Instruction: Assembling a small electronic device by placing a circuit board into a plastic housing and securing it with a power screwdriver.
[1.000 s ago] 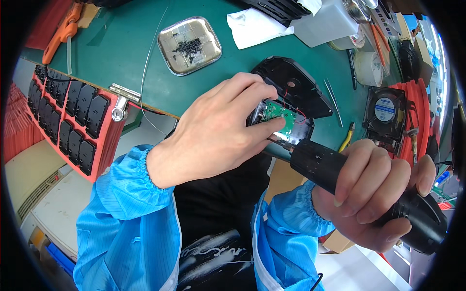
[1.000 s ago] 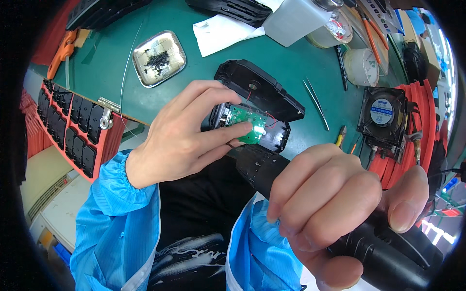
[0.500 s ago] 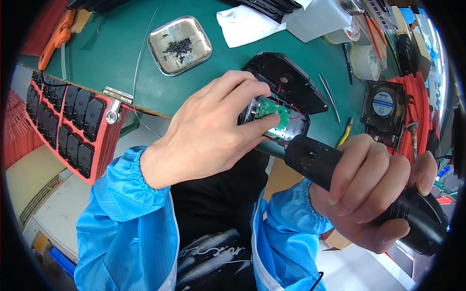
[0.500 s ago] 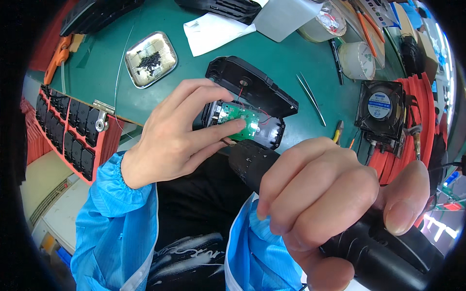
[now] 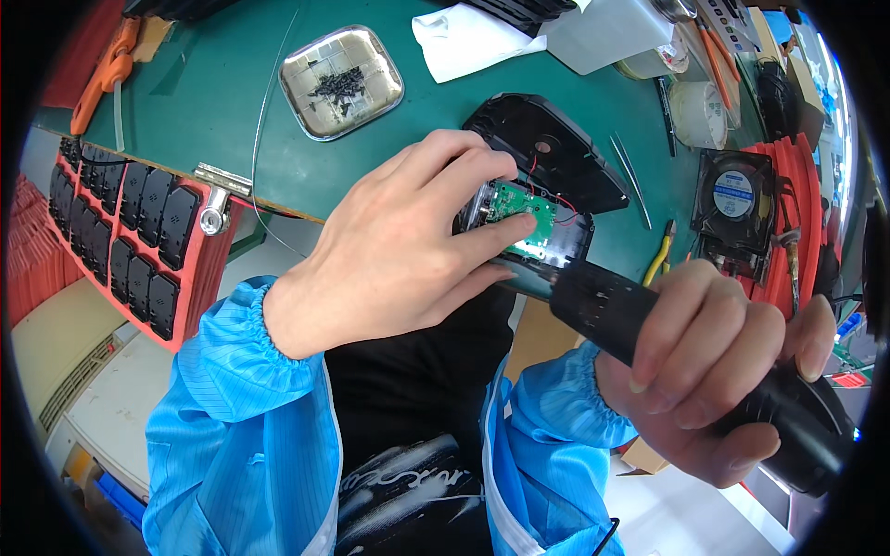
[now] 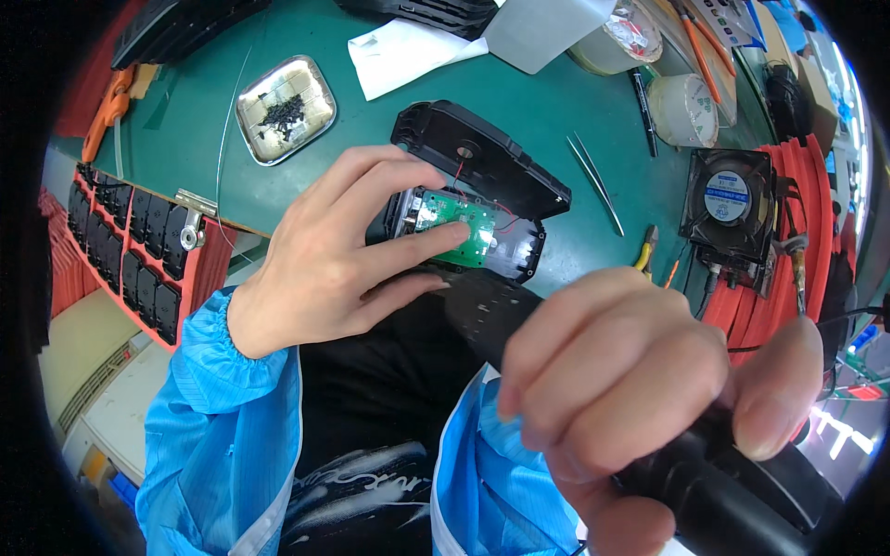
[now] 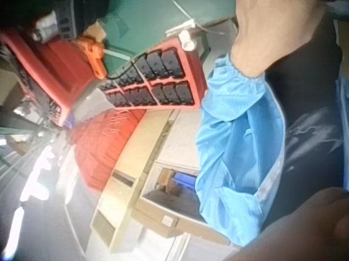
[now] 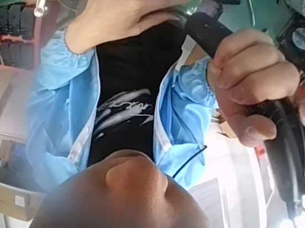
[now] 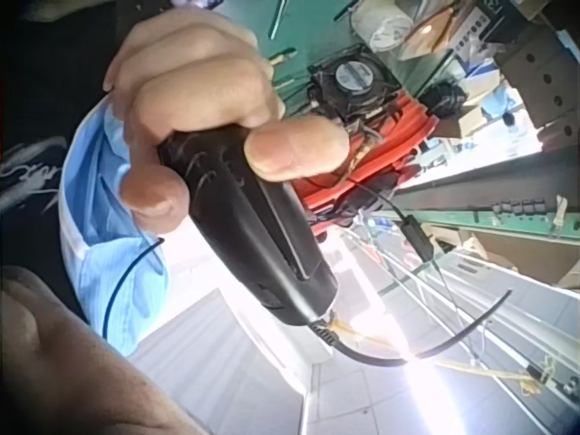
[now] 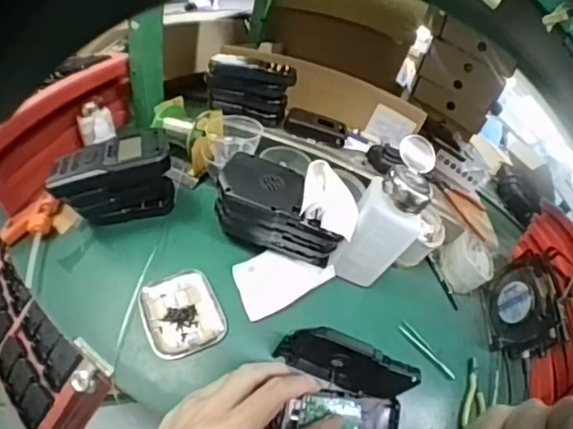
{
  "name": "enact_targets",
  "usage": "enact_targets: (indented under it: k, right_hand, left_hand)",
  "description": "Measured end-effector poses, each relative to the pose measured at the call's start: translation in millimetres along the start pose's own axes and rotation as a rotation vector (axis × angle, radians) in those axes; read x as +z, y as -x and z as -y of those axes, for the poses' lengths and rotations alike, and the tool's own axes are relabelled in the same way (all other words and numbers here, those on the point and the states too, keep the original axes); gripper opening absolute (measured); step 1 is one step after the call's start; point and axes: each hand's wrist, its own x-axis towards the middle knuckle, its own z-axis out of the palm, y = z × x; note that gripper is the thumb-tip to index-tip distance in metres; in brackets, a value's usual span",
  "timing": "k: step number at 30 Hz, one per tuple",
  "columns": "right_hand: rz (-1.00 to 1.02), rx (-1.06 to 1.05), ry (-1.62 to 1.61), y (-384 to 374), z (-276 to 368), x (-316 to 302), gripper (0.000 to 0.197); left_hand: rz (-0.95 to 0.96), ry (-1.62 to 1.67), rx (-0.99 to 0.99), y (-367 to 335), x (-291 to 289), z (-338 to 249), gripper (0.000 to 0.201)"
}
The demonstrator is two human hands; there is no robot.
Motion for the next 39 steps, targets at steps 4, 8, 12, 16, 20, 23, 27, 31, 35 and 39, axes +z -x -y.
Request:
enact_targets:
  k: [4,8,12,16,20,23,27,31,35,39]
  right_hand:
    - [-0.228,-0.013,0.07,6,-1,14,0.044]
    - [-0.286,-0.061,0.093,9,-13,15,0.043]
    - [-0.272,-0.084,0.094,10,-19,12,0.044]
    - [-0.255,-0.088,0.09,11,-25,10,0.048]
    - [-0.184,-0.104,0.104,7,-26,10,0.05]
    - [-0.075,-0.083,0.142,3,-25,15,0.05]
    - [-0.331,-0.042,0.268,4,-26,37,0.044]
    - [-0.279,-0.023,0.301,7,-28,34,0.04]
    - [-0.323,-0.066,0.222,7,-32,35,0.041]
    - [-0.339,-0.028,0.251,7,-29,32,0.042]
  left_hand:
    - [0.0,-0.008,0.01,-1,0,0,0.048]
    - [-0.003,-0.024,0.013,0,1,2,0.048]
    - [-0.008,-0.018,0.015,0,1,0,0.049]
    - [-0.005,-0.041,0.022,1,1,0,0.051]
    - [-0.024,-0.1,0.054,3,4,0,0.051]
    - [-0.045,-0.134,0.05,5,11,0,0.05]
    - [-0.054,-0.148,0.043,5,10,-2,0.046]
    - [-0.075,-0.161,0.066,7,12,-1,0.041]
    - [-0.091,-0.176,0.088,8,13,-1,0.039]
    - [-0.093,-0.196,0.094,8,14,-1,0.04]
